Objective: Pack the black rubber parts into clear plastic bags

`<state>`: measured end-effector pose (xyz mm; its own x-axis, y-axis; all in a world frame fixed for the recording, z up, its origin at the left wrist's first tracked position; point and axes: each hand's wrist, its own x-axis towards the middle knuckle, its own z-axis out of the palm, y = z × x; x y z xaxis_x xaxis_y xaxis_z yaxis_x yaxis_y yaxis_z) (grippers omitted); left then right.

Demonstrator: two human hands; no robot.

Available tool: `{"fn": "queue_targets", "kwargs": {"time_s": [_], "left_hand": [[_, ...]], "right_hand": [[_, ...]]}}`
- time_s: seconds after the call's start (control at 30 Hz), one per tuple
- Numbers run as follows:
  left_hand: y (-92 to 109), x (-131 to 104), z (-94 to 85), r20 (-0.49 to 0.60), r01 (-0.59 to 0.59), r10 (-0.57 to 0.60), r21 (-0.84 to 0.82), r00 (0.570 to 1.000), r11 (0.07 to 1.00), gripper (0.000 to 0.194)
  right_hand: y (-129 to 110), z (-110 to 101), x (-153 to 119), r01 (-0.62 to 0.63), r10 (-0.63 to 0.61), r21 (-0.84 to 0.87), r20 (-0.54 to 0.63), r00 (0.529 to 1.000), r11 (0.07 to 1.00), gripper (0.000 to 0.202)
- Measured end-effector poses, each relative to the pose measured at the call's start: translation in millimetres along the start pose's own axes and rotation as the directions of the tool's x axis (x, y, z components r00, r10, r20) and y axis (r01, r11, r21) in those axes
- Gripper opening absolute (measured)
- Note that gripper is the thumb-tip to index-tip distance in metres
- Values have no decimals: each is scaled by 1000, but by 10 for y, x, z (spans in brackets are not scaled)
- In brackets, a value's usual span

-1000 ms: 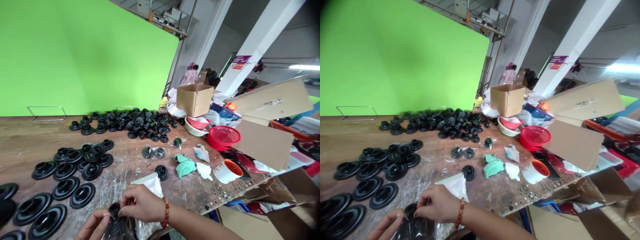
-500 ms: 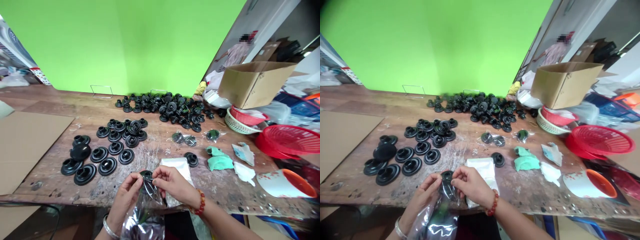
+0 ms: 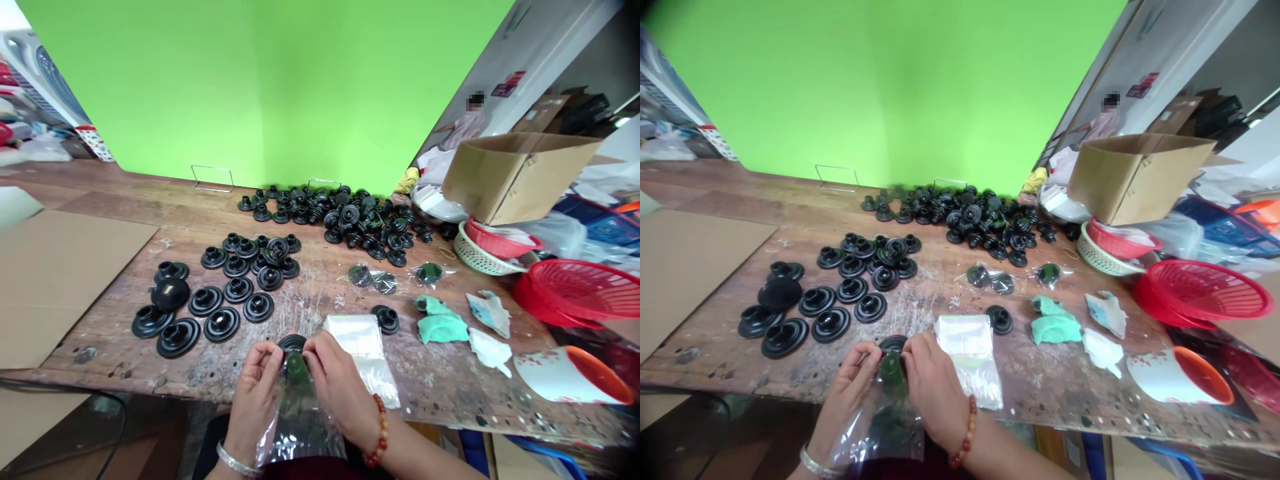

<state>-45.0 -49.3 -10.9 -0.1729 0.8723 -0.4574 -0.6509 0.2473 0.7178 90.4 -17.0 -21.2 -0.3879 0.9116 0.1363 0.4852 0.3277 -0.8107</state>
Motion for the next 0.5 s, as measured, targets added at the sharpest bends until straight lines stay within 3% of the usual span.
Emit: {"fn": "queue_targets", "kwargs": {"time_s": [0.13,0.3,0.4,0.5], "left_hand": [[-34,12,-25,18,33,-32,-51,999,998,33],[-111,101,-137,16,52,-50,-162,999,985,36],[-27,110,-168,51,98,-89,-195,995,976,35],[31,105,-205,95,191,-174,-214,980,958,27]], "right_hand": [[-65,29,32,-22,24,87,-21,999,996,16],[-129,13,86,-124,97,306,103,990,944,16],[-136,-1,79,-58,15,291,148,989,955,14],[-111,1,63,24,-43,182,98,994,983,14]]}}
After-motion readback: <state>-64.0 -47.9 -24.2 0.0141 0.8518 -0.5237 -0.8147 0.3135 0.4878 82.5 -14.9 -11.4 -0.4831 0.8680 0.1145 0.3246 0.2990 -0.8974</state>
